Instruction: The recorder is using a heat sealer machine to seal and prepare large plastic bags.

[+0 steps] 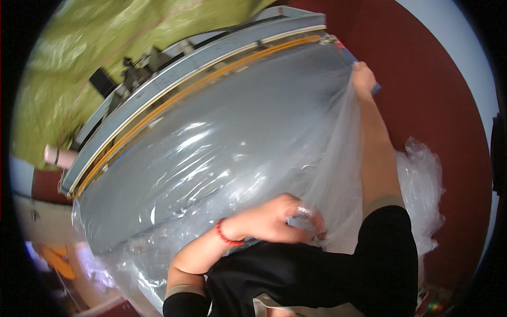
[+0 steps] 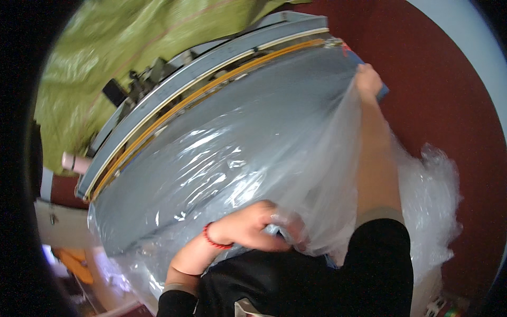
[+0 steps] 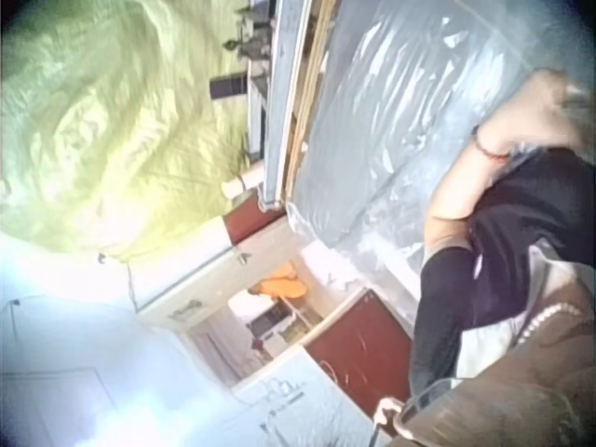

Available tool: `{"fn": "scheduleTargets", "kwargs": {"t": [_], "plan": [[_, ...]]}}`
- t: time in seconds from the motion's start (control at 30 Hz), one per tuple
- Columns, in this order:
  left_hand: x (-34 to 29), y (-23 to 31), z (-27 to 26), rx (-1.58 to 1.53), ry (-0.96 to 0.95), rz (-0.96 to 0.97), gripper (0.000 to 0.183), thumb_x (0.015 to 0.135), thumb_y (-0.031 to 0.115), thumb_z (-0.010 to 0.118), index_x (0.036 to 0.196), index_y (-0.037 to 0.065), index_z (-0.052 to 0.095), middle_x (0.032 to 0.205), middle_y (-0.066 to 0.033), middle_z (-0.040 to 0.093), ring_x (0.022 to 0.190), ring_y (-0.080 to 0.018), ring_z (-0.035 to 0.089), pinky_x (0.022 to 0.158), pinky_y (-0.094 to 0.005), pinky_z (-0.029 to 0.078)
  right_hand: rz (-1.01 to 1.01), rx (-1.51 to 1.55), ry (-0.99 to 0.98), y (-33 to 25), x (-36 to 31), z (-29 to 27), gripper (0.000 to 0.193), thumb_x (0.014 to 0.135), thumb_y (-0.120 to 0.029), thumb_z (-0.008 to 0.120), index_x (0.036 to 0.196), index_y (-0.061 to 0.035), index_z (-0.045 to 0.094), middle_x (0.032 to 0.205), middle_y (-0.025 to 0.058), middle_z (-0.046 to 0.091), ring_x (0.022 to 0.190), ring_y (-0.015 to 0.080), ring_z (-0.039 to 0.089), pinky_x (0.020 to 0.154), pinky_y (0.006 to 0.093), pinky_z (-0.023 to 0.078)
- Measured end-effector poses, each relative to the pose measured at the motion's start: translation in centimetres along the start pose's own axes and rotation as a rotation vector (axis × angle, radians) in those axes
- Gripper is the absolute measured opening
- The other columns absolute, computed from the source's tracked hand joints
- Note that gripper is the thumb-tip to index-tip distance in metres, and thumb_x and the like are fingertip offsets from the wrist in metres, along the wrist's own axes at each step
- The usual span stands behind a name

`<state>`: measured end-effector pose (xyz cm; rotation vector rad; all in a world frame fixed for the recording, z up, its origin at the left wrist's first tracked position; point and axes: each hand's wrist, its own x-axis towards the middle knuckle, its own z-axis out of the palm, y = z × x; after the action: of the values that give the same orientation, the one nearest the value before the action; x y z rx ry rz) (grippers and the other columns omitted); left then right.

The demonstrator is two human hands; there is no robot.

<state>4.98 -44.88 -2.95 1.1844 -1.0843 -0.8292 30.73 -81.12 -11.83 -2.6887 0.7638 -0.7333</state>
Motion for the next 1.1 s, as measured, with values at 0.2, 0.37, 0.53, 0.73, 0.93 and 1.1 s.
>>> {"fn": "scheduleTargets", "kwargs": {"t": [0.2,0.37,0.53,0.73,0.93,1.1], "plan": [[-21.6,7.1,11.1,0.206,0.515,0.294,0.026,0.076,0.009,0.057,0.102,0.003,0.057,0.102,-0.0088,0.057,0.093,-0.0187,0.055,0.081,-0.0305,0.043,-0.017,-0.045,-0.011,1.4,0.0,-1.5,0.035,0.086,-0.039,0.037,0.099,-0.0116,0.055,0.097,0.0166,0.059,0.093,0.0355,0.054,0.076,0.0461,0.043],[-39.2,12.6,11.1,0.67,1.254,0.366,0.026,0.078,0.009,0.056,0.104,0.004,0.056,0.106,-0.0079,0.055,0.096,-0.0184,0.053,0.082,-0.0299,0.043,-0.035,-0.076,-0.037,0.1,-0.3,-0.6,0.034,0.087,-0.039,0.036,0.1,-0.0133,0.053,0.097,0.0167,0.058,0.093,0.0368,0.053,0.074,0.0468,0.042],[-50.1,16.6,9.1,1.139,1.919,0.443,0.027,0.079,0.009,0.055,0.106,0.005,0.055,0.11,-0.007,0.053,0.098,-0.0181,0.051,0.083,-0.0293,0.043,-0.067,-0.132,-0.063,-0.1,-0.6,-1.0,0.033,0.088,-0.039,0.036,0.098,-0.012,0.051,0.096,0.0163,0.058,0.091,0.0377,0.053,0.072,0.0466,0.042],[-57.9,25.6,8.1,0.118,2.348,0.536,0.023,0.081,0.014,0.059,0.1,0.002,0.054,0.082,-0.0056,0.059,0.081,-0.0163,0.056,0.075,-0.0272,0.046,-0.114,-0.087,-0.088,-0.5,-0.2,1.4,0.032,0.088,-0.037,0.036,0.098,-0.0108,0.051,0.095,0.0169,0.058,0.089,0.0381,0.054,0.07,0.0471,0.042],[-28.7,14.4,-0.1,1.708,0.885,-0.759,0.04,0.083,0.021,0.052,0.12,0.008,0.046,0.126,-0.011,0.044,0.115,-0.0311,0.041,0.095,-0.0379,0.034,-0.101,-0.153,-0.013,2.5,0.9,0.1,0.034,0.089,-0.037,0.034,0.098,-0.0095,0.051,0.094,0.0177,0.058,0.088,0.0388,0.054,0.068,0.0483,0.042],[-42.1,7.0,-2.3,1.235,1.209,-1.359,0.048,0.08,0.028,0.054,0.122,0.009,0.041,0.117,-0.0178,0.047,0.099,-0.0339,0.051,0.081,-0.0398,0.043,-0.117,-0.151,-0.057,1.3,0.8,1.1,0.036,0.089,-0.039,0.032,0.099,-0.0097,0.051,0.095,0.0175,0.058,0.088,0.039,0.053,0.068,0.0486,0.042]]}}
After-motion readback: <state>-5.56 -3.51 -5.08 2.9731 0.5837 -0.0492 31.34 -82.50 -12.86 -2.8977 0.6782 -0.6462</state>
